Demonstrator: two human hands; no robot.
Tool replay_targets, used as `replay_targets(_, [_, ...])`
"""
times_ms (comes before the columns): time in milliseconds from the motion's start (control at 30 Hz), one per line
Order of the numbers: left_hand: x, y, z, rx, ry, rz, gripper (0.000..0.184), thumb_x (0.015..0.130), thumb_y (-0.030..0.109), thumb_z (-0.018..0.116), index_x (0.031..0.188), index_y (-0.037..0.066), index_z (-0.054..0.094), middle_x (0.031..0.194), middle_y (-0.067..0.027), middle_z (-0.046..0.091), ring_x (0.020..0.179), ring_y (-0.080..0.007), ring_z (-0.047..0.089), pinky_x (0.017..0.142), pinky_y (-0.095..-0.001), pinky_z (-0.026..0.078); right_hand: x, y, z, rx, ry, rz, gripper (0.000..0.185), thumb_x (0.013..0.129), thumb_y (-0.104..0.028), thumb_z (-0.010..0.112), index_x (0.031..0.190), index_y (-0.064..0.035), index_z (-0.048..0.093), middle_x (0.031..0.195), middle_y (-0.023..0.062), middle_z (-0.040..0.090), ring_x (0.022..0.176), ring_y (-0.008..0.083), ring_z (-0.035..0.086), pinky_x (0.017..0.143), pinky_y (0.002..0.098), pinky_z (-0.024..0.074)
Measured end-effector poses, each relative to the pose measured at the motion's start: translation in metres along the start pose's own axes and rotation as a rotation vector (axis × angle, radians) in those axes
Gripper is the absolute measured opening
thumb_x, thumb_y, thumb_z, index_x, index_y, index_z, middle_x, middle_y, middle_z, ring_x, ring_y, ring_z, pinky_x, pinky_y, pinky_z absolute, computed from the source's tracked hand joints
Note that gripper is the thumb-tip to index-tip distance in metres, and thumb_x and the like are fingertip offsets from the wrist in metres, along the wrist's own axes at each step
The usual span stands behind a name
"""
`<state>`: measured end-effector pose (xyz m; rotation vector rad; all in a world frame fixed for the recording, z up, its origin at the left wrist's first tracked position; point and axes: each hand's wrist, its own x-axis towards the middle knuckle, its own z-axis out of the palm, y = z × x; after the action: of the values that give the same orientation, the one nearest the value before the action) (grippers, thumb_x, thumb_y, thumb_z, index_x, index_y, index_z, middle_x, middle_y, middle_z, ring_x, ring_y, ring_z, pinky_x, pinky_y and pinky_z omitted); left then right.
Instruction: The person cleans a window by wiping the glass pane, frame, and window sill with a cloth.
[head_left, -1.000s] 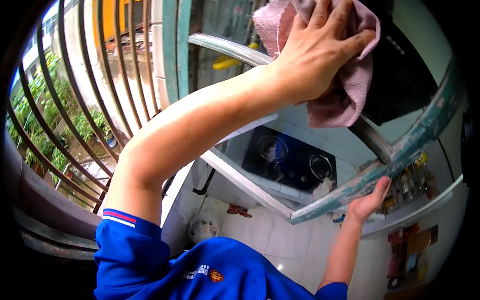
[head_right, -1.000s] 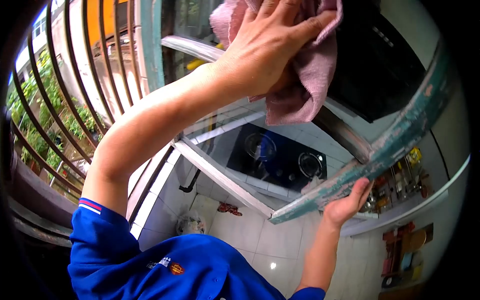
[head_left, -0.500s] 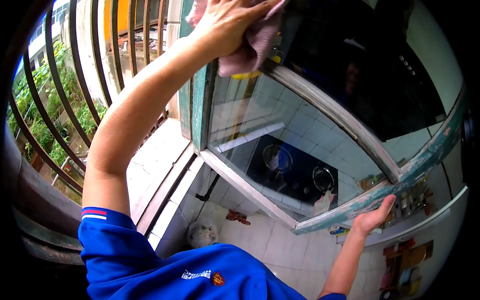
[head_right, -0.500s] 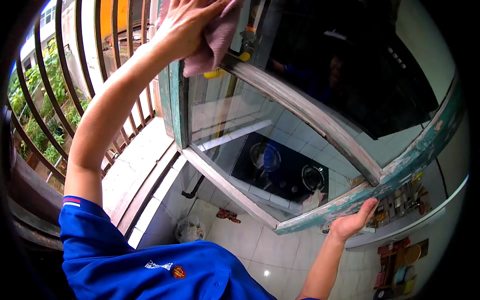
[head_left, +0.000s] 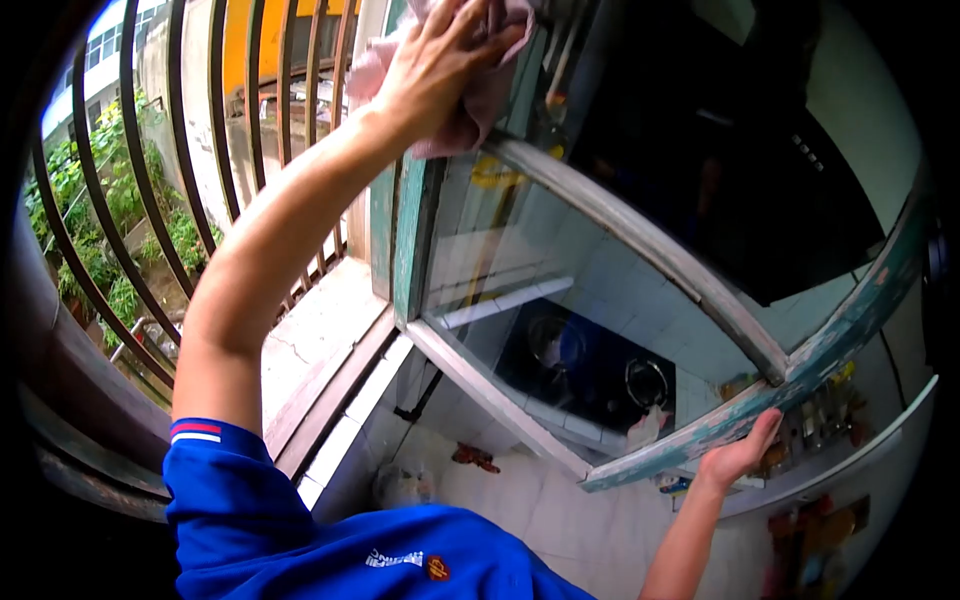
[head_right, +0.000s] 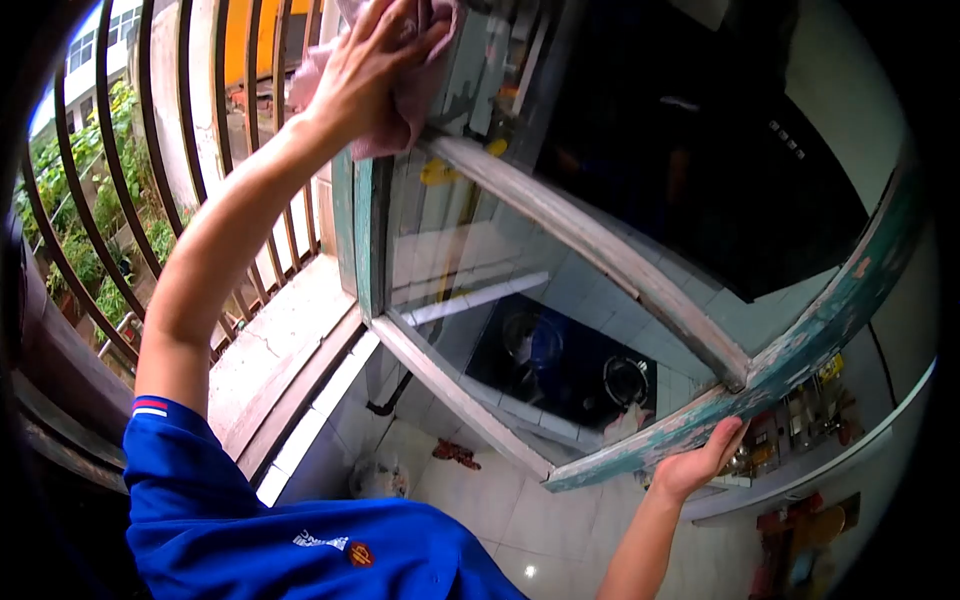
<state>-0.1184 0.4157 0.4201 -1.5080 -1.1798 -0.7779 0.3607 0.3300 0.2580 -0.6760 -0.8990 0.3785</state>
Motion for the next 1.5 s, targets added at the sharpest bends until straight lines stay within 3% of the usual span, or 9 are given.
replay_targets(33, [0.000,0.001,-0.001,0.047,0.033,0.044,0.059,0.081,0.011,0.055,0.139,0.016,0.050,0.151,-0.0230,0.032,0.140,-0.0416,0.030,0.110,-0.0533,0.034,-0.001,-0.001,0.002,-0.006,0.003,0.007,0.069,0.099,-0.041,0.051,0.147,0.0054,0.032,0.153,0.0161,0.033,0.138,0.0268,0.035,0.114,0.0362,0.0232])
replay_targets(67, [-0.003,-0.004,0.017,0.108,0.067,0.014,0.074,0.076,0.006,0.066,0.143,0.029,0.047,0.159,-0.0106,0.023,0.145,-0.0360,0.022,0.114,-0.0522,0.027,-0.002,-0.002,0.001,-0.015,0.006,0.015,0.069,0.099,-0.041,0.051,0.147,0.0051,0.032,0.153,0.0162,0.032,0.138,0.0269,0.035,0.114,0.0361,0.0231])
replay_targets(500, [0.023,0.000,0.010,0.004,0.166,-0.117,0.063,0.079,0.002,0.060,0.138,0.022,0.054,0.155,-0.0091,0.033,0.143,-0.0329,0.027,0.112,-0.0490,0.031,0.002,0.007,-0.007,-0.010,-0.017,-0.001,0.070,0.100,-0.042,0.050,0.149,0.0035,0.030,0.155,0.0148,0.030,0.139,0.0263,0.032,0.115,0.0362,0.0214])
replay_targets(700, [0.083,-0.018,0.005,-0.097,0.451,-0.003,0.056,0.067,0.005,0.063,0.122,0.003,0.058,0.129,-0.0176,0.057,0.128,-0.0407,0.045,0.104,-0.0495,0.039,0.004,0.016,-0.012,-0.011,0.028,0.008,0.069,0.099,-0.041,0.051,0.148,0.0042,0.031,0.153,0.0154,0.032,0.138,0.0265,0.034,0.114,0.0357,0.0233])
replay_targets(933, [0.154,-0.003,-0.038,-0.477,0.151,-0.287,0.068,0.080,0.022,0.057,0.137,-0.011,0.040,0.145,-0.0293,0.039,0.135,-0.0449,0.036,0.113,-0.0514,0.030,0.006,0.022,-0.018,0.013,0.047,0.032,0.070,0.099,-0.042,0.052,0.147,0.0041,0.032,0.152,0.0150,0.033,0.136,0.0266,0.035,0.113,0.0359,0.0245])
replay_targets(1067, [0.104,0.032,0.007,-0.345,0.410,-0.194,0.073,0.063,0.007,0.059,0.132,-0.015,0.044,0.140,-0.0334,0.043,0.134,-0.0479,0.037,0.115,-0.0512,0.027,0.007,0.024,-0.020,0.002,0.063,0.023,0.070,0.099,-0.043,0.051,0.147,0.0046,0.032,0.151,0.0152,0.033,0.136,0.0264,0.036,0.113,0.0362,0.0248])
replay_targets(1133, [0.080,0.046,0.007,-0.444,0.347,-0.240,0.083,0.064,0.007,0.058,0.140,-0.016,0.033,0.149,-0.0356,0.029,0.140,-0.0492,0.027,0.118,-0.0511,0.021,0.005,0.024,-0.020,-0.008,0.051,0.015,0.071,0.099,-0.043,0.051,0.147,0.0050,0.032,0.151,0.0152,0.034,0.136,0.0263,0.036,0.112,0.0361,0.0248])
replay_targets(1300, [0.144,0.022,-0.008,-0.414,0.471,-0.162,0.079,0.069,0.027,0.063,0.130,-0.019,0.041,0.138,-0.0381,0.040,0.131,-0.0519,0.035,0.112,-0.0537,0.028,0.005,0.020,-0.011,-0.020,0.054,-0.011,0.072,0.098,-0.045,0.051,0.146,0.0062,0.033,0.150,0.0149,0.035,0.135,0.0259,0.036,0.112,0.0359,0.0250])
replay_targets(1500, [0.212,0.005,-0.017,-0.512,0.522,-0.421,0.084,0.087,0.037,0.051,0.144,-0.017,0.020,0.145,-0.0356,0.035,0.136,-0.0475,0.033,0.117,-0.0506,0.020,0.005,0.026,-0.021,0.014,0.092,0.024,0.074,0.097,-0.048,0.051,0.147,0.0038,0.033,0.149,0.0138,0.036,0.134,0.0260,0.037,0.112,0.0360,0.0243])
